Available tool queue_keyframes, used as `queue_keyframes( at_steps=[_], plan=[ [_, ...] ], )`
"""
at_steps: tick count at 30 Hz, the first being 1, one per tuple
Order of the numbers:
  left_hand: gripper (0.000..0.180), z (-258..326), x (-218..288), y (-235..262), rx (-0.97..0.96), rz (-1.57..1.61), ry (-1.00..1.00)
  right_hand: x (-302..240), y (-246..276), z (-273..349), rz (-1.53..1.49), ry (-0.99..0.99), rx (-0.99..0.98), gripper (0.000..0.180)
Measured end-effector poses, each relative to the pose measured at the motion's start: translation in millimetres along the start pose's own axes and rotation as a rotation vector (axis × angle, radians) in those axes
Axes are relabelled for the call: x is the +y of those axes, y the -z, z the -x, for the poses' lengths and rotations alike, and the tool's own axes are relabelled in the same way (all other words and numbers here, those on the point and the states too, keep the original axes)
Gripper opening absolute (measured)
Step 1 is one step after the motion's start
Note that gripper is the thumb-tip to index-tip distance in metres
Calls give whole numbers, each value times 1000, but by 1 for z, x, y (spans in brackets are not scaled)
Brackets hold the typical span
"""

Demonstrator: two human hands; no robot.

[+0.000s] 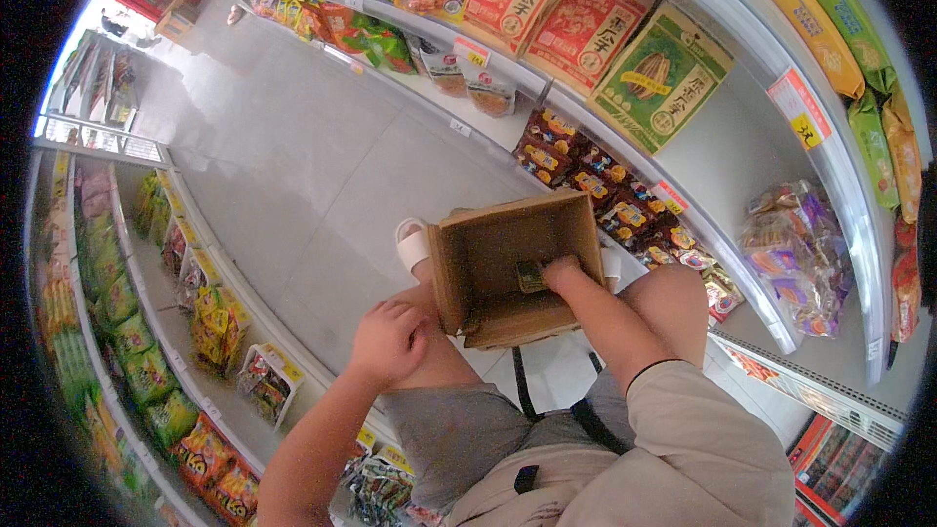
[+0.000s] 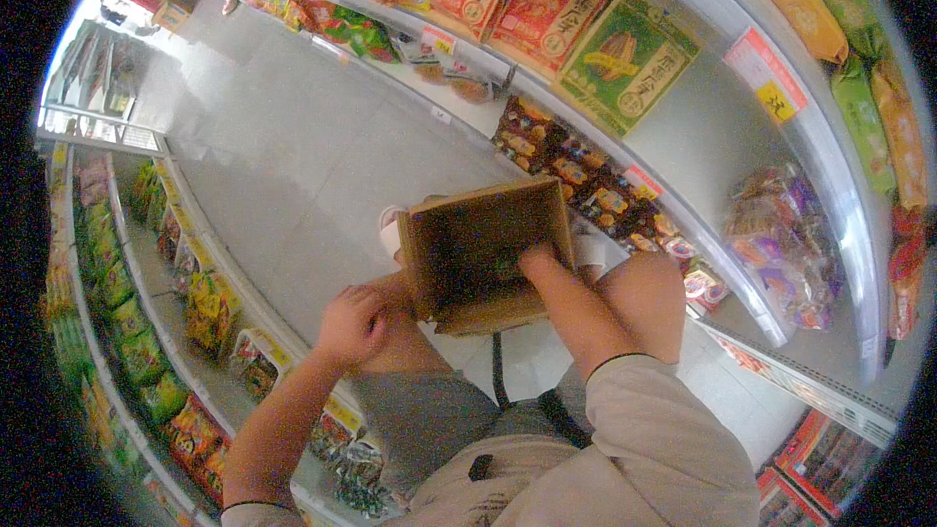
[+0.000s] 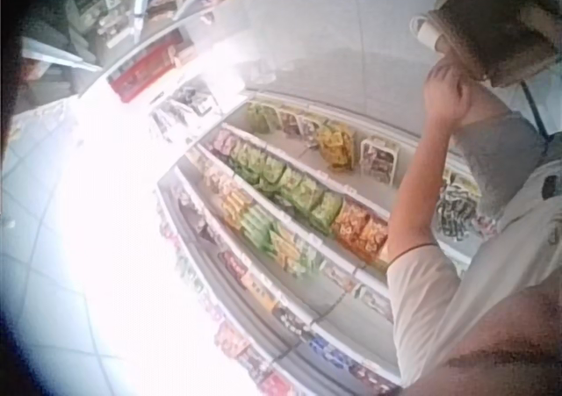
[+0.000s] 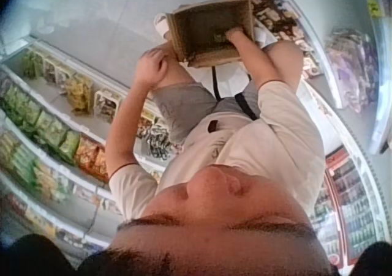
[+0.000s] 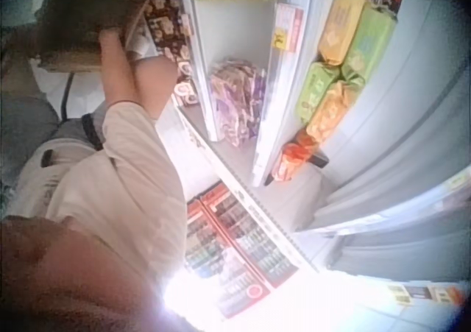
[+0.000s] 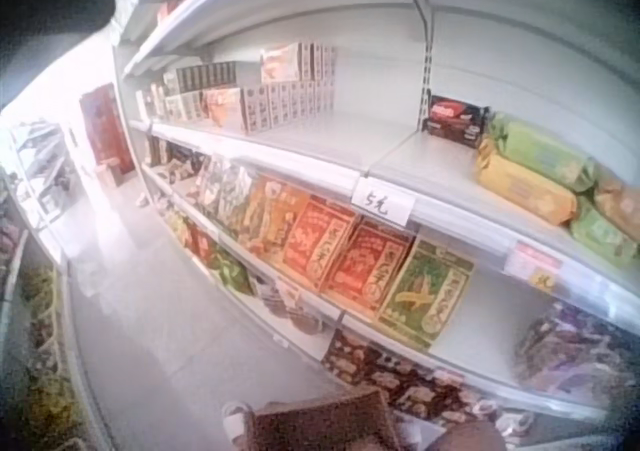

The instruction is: The person repeatedly picks packaged snack items from a cardboard box held in their lap and places them onto a nearby store shelf. They handle multiple snack packages one at a time, arranging them on the shelf throughout the clip.

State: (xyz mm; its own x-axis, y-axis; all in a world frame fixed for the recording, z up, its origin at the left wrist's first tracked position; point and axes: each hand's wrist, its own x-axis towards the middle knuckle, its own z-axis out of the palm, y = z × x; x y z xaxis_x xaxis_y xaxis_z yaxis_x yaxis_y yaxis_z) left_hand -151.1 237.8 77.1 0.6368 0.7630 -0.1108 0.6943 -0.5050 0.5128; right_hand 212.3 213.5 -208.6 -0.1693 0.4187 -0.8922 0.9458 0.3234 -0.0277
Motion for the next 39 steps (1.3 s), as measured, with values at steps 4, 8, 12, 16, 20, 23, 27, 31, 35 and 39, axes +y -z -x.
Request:
queue_keyframes(
  at_steps=[4,8,12,16,20,23,27,31,35,39],
  plan=[
    [18,-2,4,-2,33,-4,3,-10,3,8,23,0,-53,39],
    [17,-11,8,-1,20,-6,21,1,17,20,-387,42,125,41],
    [18,-10,12,-8,-65,-101,125,-7,99,109,-590,250,487,33],
    [22,-3,9,-14,-54,-90,122,8,147,201,-735,406,1021,22],
    [25,4,2,-23,-3,-40,126,47,181,295,-773,411,1567,13],
    [25,11,-3,-34,50,-41,174,95,196,332,-995,203,1621,17],
    [24,9,8,-19,-18,-150,233,169,188,278,-1308,-344,1769,59],
    [23,10,9,-21,7,-175,207,215,177,244,-1934,-461,1496,89],
    [24,9,8,-25,-19,-166,209,231,172,234,-2067,-270,1367,81],
    [24,9,17,-17,22,-212,198,245,173,228,-2086,-226,1287,59]
  ],
)
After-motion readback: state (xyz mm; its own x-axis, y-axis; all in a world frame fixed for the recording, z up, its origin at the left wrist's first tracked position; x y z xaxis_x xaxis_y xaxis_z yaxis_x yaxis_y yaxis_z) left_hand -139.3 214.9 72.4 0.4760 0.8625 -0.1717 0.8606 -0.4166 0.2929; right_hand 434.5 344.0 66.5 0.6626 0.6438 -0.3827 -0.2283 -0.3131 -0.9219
